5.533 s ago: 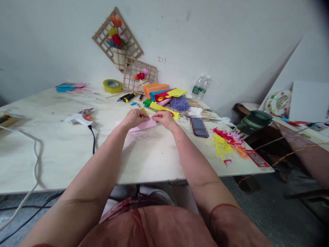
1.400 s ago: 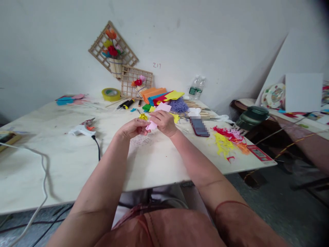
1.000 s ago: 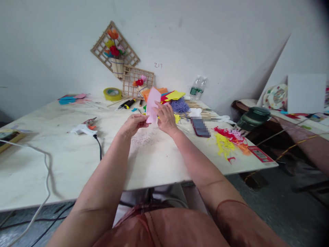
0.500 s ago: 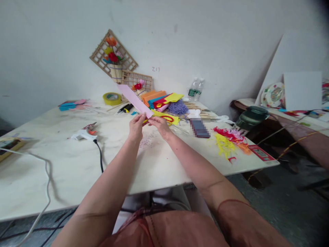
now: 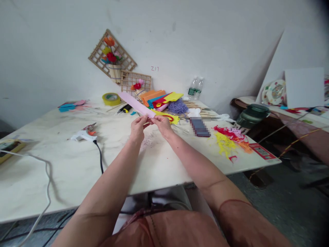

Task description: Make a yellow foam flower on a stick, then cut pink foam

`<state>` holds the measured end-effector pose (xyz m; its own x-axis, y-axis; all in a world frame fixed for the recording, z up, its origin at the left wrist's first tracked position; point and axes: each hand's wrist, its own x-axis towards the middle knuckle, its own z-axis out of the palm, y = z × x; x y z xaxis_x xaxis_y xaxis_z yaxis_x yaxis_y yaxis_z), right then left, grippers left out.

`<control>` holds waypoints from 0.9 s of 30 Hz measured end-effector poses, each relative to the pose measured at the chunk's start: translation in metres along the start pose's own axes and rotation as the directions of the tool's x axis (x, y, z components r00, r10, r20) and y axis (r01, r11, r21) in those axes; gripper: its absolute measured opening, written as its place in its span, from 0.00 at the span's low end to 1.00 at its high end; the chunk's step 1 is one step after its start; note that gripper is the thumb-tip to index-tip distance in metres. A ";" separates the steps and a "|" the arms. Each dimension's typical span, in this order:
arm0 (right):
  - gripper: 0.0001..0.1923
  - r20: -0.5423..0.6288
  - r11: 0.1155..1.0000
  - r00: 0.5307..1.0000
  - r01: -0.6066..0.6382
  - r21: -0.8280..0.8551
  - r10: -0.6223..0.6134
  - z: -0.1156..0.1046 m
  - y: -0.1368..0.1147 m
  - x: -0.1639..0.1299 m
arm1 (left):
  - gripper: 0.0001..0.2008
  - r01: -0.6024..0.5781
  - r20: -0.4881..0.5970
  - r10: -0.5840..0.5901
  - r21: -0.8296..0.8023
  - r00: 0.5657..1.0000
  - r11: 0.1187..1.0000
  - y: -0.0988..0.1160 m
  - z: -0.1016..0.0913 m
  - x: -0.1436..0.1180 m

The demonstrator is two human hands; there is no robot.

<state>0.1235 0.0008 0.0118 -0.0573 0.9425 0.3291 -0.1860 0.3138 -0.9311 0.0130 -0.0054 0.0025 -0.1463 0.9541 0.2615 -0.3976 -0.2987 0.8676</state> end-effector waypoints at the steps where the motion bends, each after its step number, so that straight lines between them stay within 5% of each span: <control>1: 0.04 0.006 1.000 1.000 -0.013 -0.012 0.013 -0.001 -0.002 0.000 | 0.15 0.011 -0.007 -0.011 0.011 1.000 1.000 0.001 -0.001 0.001; 8: 0.05 0.145 0.996 0.985 -0.087 -0.019 0.089 -0.012 -0.008 0.002 | 0.14 0.073 -0.044 -0.070 0.061 0.997 0.995 0.007 -0.005 0.001; 16: 0.04 0.106 0.934 0.937 -0.343 0.103 0.332 -0.011 -0.007 0.002 | 0.09 0.215 -0.183 -0.210 0.007 0.960 0.977 0.007 0.003 0.001; 27: 0.05 0.076 0.920 0.920 -0.388 0.048 0.384 -0.010 -0.007 0.001 | 0.07 0.159 -0.250 -0.131 0.093 0.959 0.983 0.004 0.006 -0.001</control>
<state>0.1340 0.0011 0.0168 -0.1986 0.9792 -0.0428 -0.1961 -0.0824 -0.9771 0.0173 -0.0079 0.0086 -0.3150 0.9486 0.0311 -0.3295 -0.1400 0.9337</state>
